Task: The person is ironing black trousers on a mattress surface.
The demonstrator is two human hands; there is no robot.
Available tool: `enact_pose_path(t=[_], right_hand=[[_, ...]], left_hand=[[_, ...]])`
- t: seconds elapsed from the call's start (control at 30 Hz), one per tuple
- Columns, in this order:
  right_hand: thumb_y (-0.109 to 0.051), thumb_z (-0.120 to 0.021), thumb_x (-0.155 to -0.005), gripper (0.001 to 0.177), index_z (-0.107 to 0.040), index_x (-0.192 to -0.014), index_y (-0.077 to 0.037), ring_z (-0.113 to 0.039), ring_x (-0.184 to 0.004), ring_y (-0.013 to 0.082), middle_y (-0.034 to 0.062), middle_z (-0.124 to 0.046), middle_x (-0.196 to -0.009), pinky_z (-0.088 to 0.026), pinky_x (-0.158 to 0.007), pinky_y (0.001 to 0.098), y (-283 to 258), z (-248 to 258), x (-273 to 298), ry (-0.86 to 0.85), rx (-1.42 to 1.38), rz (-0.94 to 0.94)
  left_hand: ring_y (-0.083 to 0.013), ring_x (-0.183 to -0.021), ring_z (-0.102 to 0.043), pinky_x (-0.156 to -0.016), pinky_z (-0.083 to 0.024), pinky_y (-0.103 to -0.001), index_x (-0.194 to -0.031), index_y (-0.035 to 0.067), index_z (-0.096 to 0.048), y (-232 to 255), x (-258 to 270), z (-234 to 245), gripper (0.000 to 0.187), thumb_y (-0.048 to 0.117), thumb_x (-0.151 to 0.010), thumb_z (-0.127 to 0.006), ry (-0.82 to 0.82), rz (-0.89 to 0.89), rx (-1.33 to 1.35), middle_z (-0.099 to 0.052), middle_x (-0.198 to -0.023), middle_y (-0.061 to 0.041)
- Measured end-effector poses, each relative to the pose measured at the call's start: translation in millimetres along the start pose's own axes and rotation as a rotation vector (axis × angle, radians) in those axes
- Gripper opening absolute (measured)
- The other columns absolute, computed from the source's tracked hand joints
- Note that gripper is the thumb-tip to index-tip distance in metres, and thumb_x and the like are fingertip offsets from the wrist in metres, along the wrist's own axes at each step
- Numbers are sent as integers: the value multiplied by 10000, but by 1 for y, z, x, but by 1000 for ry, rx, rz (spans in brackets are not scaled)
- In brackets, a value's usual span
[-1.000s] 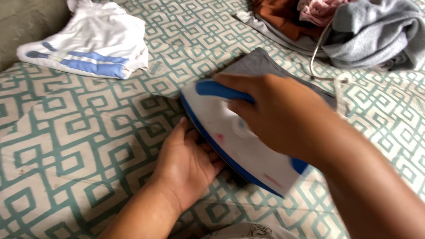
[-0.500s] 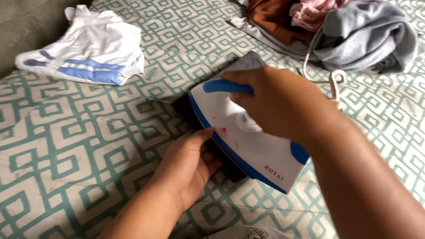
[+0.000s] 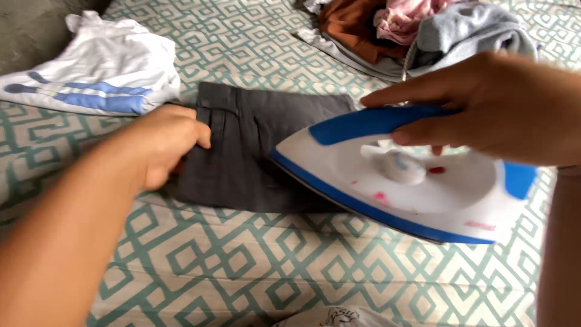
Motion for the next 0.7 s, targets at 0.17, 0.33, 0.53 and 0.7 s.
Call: enact_pose_path(t=[0.17, 0.33, 0.53, 0.7], right_hand=[[-411, -738, -903, 494, -648, -1381, -495, -742, -725, 132, 24, -817, -835, -580, -746, 335, -53, -7, -7, -90, -26, -115], [-395, -796, -837, 424, -742, -1257, -378, -710, -645, 138, 19, -795, -790, -574, -657, 338, -76, -22, -43, 73, -281, 162], [-372, -831, -830, 413, -777, -1240, -380, -708, -712, 155, 21, -820, -874, -576, -698, 336, -59, -18, -37, -14, -264, -14], [-404, -852, -793, 415, -794, -1203, -422, -768, -744, 124, -46, -852, -909, -597, -755, 326, -14, -21, -32, -69, -154, -114]], left_hand=[[-388, -1108, -599, -935, -473, -555, -1106, -49, -675, 16, -45, 15, 321, 78, -817, -619, 194, -49, -670, -638, -1221, -238], [-467, -1118, -652, -960, -498, -516, -1115, -90, -691, 18, -76, 17, 437, 285, -976, -515, 162, -321, -1000, -661, -1200, -347], [-455, -972, -690, -894, -523, -498, -1008, -57, -726, 22, -78, 15, 540, 445, -1031, -525, 127, -434, -1162, -715, -1024, -296], [-445, -897, -711, -867, -529, -494, -930, -81, -695, 16, -77, 22, 580, 457, -1051, -514, 157, -383, -1049, -734, -952, -303]])
Point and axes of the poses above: each hand's wrist, its own x-axis away from the middle knuckle, its own z-axis out of the back of the hand, y = z × x, the point moved 4 cm from there along -x, towards the middle knuckle
